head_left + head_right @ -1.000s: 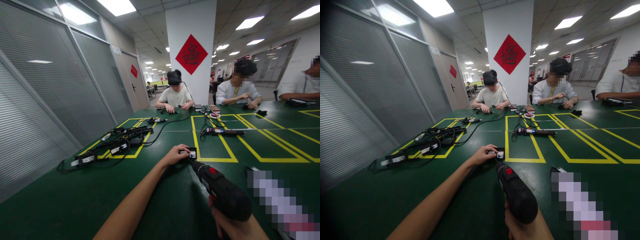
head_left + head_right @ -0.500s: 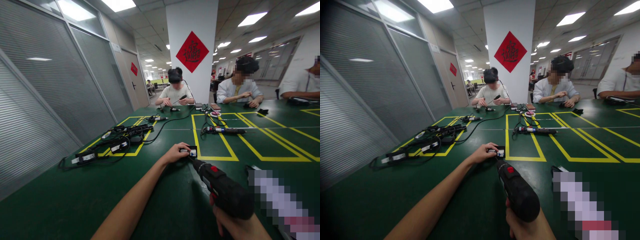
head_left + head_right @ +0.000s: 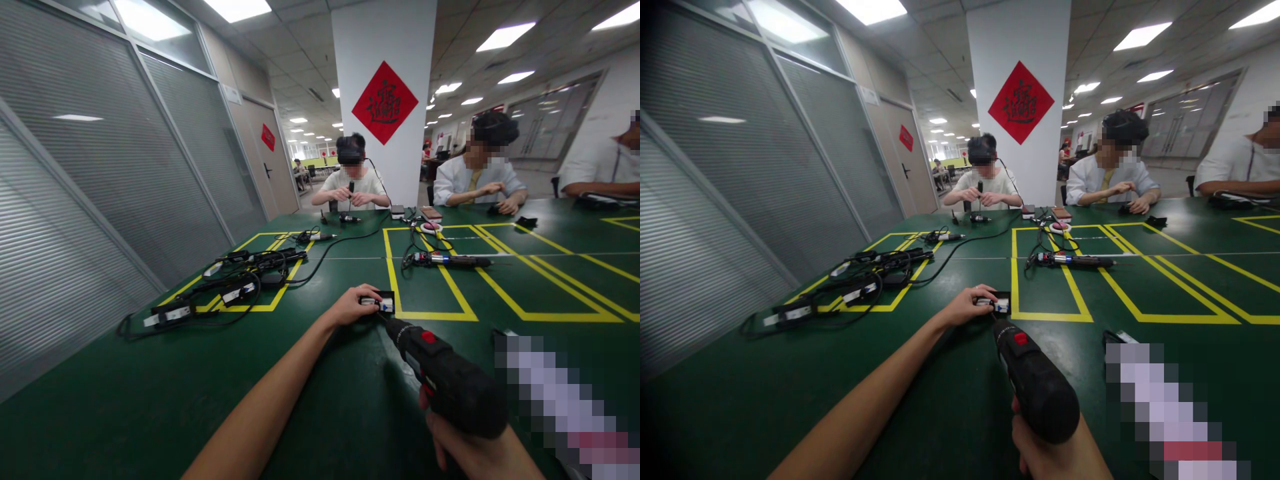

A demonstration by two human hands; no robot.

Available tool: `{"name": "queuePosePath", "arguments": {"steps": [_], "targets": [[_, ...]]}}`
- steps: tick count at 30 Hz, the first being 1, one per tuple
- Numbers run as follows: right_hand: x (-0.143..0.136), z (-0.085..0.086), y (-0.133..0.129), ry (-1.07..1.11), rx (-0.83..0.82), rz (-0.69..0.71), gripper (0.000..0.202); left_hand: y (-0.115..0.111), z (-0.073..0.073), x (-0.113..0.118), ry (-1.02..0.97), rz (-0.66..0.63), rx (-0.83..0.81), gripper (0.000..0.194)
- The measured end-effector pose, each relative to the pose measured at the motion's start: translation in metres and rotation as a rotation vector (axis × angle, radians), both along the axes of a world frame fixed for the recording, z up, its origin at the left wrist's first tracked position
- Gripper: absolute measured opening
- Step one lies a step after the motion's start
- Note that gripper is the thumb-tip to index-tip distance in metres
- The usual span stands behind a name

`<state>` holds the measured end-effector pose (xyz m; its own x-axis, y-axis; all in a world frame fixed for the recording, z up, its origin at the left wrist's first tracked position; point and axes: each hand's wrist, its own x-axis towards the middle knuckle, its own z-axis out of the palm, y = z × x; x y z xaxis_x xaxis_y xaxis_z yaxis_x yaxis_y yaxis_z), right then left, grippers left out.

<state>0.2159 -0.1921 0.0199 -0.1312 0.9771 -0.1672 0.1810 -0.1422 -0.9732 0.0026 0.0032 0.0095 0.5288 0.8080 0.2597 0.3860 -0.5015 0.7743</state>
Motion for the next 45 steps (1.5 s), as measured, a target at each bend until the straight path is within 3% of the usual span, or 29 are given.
{"name": "queuePosePath", "arguments": {"steps": [6,14,24,33,36,41,45], "targets": [[-0.002,0.009,-0.002,-0.046,-0.020,-0.003,0.015,0.003,-0.003,0.000,0.014,0.011,0.012,0.024],[-0.004,-0.005,0.002,-0.074,-0.044,-0.001,0.015,0.002,-0.004,-0.001,-0.003,0.002,0.018,0.024],[-0.006,0.027,-0.008,-0.054,-0.057,0.033,0.008,0.000,0.001,-0.001,0.003,0.000,0.005,0.026],[-0.007,0.009,-0.009,-0.116,0.062,0.017,0.018,0.000,0.000,0.000,0.014,0.022,0.001,0.024],[-0.007,0.006,-0.009,-0.092,0.036,0.009,0.023,0.001,0.000,-0.001,0.010,0.018,0.005,0.025],[-0.004,0.006,-0.008,-0.009,-0.007,0.007,0.013,0.002,-0.002,-0.001,0.006,0.006,0.012,0.026],[-0.002,0.007,-0.003,-0.054,-0.013,-0.008,0.018,0.002,-0.002,-0.001,-0.004,0.002,0.011,0.025]]}}
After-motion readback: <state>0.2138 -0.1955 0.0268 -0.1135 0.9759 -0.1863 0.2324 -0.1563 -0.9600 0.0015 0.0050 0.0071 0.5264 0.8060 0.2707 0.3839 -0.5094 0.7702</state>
